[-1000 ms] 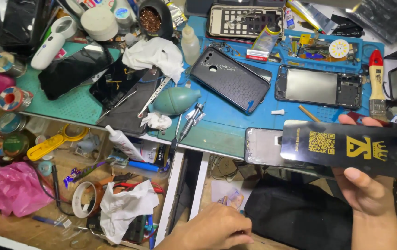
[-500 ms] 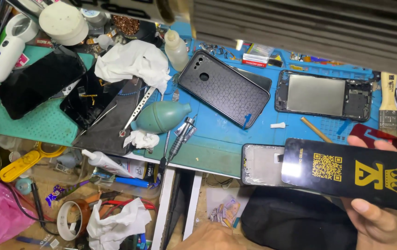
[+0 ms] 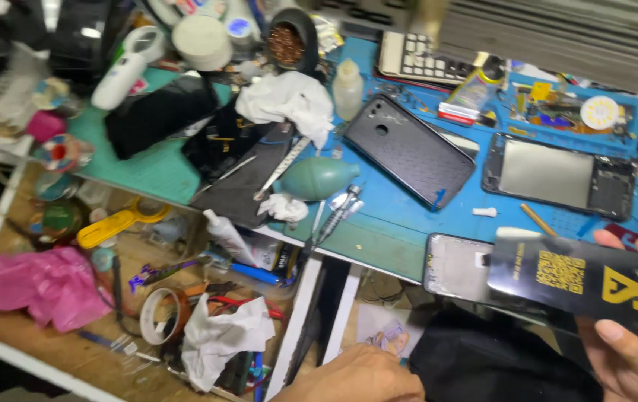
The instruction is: Replacing a mobile phone screen by applying adhesive to the frame and aligning the new display panel.
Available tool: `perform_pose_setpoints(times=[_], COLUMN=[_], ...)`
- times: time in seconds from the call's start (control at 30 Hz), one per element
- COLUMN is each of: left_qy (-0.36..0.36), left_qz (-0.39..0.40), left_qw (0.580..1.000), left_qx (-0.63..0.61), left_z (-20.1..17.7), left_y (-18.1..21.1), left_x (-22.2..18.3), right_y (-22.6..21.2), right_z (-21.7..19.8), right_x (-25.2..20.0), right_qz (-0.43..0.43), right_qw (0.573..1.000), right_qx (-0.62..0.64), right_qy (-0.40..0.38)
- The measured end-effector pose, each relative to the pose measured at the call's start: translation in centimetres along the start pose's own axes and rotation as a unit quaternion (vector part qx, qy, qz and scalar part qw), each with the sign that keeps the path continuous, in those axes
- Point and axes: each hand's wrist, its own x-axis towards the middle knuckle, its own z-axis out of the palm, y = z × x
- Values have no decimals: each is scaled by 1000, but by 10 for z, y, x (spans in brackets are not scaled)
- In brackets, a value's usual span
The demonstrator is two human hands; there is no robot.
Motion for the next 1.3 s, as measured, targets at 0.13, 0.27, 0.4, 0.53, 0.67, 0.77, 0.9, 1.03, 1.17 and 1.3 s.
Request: perform_pose_setpoints(times=[0.13, 0.27, 0.4, 0.53, 0.67, 0.77, 0.9, 1.03, 1.17, 1.3], left_qy=[187, 262, 352, 448, 511, 519, 472, 417, 394, 336], left_qz=[289, 367, 372, 432, 458, 398, 348, 271, 262, 231], left_qw=[936, 891, 854, 776, 719, 747, 794, 837, 850, 880], left_qx=[69, 56, 93, 99, 108, 120, 158, 230, 231, 244], left_z=[51, 52, 63, 52, 21, 0, -24, -45, -66, -92], left_y=[-60, -56, -67, -64, -56, -47, -45, -36, -25, -1], left_x=[46, 32, 51, 39, 4, -22, -13, 11, 39, 49], right_y=[-39, -57, -42, 10, 22, 26, 21, 22, 18, 15], right_z=[45, 64, 60, 7, -17, -19, -20, -23, -20, -18], right_x=[-8, -22, -29, -4, -1, 2, -1, 1, 2, 1], right_qz=[57, 88, 6, -22, -58, -54, -30, -21, -13, -1], right_qw=[989, 974, 976, 994, 995, 996, 997, 995, 995, 995], right_qx=[-130, -206, -215, -100, -55, 35, 45, 54, 68, 71], right_qy=[32, 45, 19, -33, -66, -60, -58, -75, -73, -63])
